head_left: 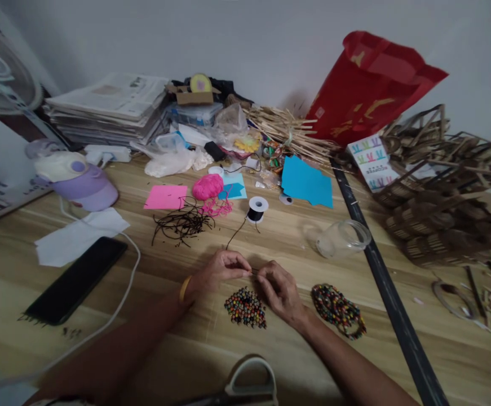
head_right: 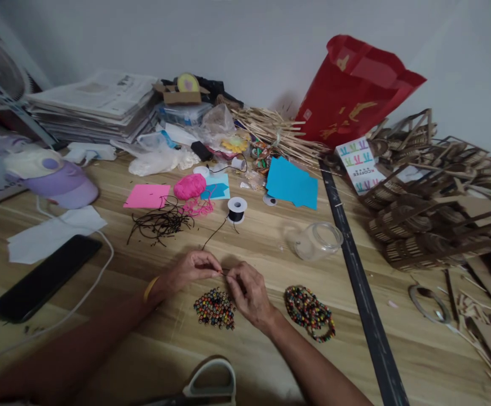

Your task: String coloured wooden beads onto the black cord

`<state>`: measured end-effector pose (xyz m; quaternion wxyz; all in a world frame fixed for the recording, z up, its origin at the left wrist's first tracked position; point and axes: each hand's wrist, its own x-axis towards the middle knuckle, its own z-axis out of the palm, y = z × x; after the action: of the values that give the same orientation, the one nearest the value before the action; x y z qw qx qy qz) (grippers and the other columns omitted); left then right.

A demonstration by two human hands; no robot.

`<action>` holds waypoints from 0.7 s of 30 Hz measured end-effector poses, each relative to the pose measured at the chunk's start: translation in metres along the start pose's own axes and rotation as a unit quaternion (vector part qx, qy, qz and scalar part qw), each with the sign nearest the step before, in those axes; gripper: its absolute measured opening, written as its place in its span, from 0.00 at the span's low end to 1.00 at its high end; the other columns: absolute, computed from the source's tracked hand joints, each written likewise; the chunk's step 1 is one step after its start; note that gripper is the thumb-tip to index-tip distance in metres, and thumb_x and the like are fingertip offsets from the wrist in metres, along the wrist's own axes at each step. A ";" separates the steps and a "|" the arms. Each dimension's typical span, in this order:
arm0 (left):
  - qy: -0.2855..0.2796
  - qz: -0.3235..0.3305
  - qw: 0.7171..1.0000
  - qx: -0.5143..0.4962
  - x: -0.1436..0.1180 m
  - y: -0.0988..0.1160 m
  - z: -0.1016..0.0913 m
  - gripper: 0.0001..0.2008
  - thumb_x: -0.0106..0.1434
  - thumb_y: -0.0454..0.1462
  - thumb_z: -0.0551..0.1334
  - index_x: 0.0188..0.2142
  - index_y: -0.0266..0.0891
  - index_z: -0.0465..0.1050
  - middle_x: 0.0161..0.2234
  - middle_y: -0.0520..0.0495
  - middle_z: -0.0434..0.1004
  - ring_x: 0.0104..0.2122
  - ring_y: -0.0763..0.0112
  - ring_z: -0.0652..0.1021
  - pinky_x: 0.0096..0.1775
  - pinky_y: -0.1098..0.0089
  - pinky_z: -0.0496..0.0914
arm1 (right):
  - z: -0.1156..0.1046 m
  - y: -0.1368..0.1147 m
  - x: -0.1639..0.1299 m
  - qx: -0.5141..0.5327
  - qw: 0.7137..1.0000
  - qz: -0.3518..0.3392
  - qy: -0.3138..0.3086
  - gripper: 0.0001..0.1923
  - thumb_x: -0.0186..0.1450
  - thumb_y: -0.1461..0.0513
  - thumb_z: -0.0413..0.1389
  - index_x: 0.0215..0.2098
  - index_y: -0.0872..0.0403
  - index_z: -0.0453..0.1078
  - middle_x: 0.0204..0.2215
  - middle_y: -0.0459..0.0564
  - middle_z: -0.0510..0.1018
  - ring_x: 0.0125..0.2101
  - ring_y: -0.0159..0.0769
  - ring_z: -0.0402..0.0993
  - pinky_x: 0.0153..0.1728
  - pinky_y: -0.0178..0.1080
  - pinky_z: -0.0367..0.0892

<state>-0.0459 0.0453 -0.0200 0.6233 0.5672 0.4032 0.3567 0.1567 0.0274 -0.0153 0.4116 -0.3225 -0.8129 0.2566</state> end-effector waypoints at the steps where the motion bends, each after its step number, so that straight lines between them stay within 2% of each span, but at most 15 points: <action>1: 0.001 -0.005 1.000 -0.001 0.000 0.000 0.000 0.08 0.52 0.37 0.68 0.31 0.33 0.76 0.31 0.46 0.80 0.32 0.71 0.77 0.38 0.72 0.69 | 0.000 0.001 -0.001 0.000 1.000 -0.003 0.001 0.05 0.67 0.67 0.49 0.34 0.53 0.64 0.26 0.47 0.69 0.27 0.33 0.65 0.30 0.35 0.62; 9: 0.010 -0.025 1.000 -0.016 0.000 0.005 0.001 0.08 0.51 0.34 0.68 0.30 0.32 0.76 0.30 0.46 0.80 0.32 0.71 0.77 0.38 0.72 0.69 | 0.002 0.005 -0.003 -0.008 1.000 -0.004 -0.007 0.05 0.68 0.66 0.49 0.34 0.53 0.64 0.27 0.48 0.70 0.29 0.34 0.65 0.31 0.36 0.63; 21: 0.001 -0.012 1.000 -0.022 0.001 0.002 0.002 0.08 0.51 0.35 0.69 0.30 0.32 0.76 0.30 0.47 0.79 0.32 0.72 0.77 0.38 0.72 0.69 | 0.001 0.003 -0.001 -0.015 1.000 -0.005 -0.010 0.06 0.68 0.65 0.48 0.33 0.53 0.64 0.26 0.48 0.69 0.28 0.33 0.65 0.30 0.35 0.63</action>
<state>-0.0437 0.0453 -0.0180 0.6395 0.5484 0.4021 0.3587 0.1571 0.0282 -0.0189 0.4001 -0.3216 -0.8222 0.2457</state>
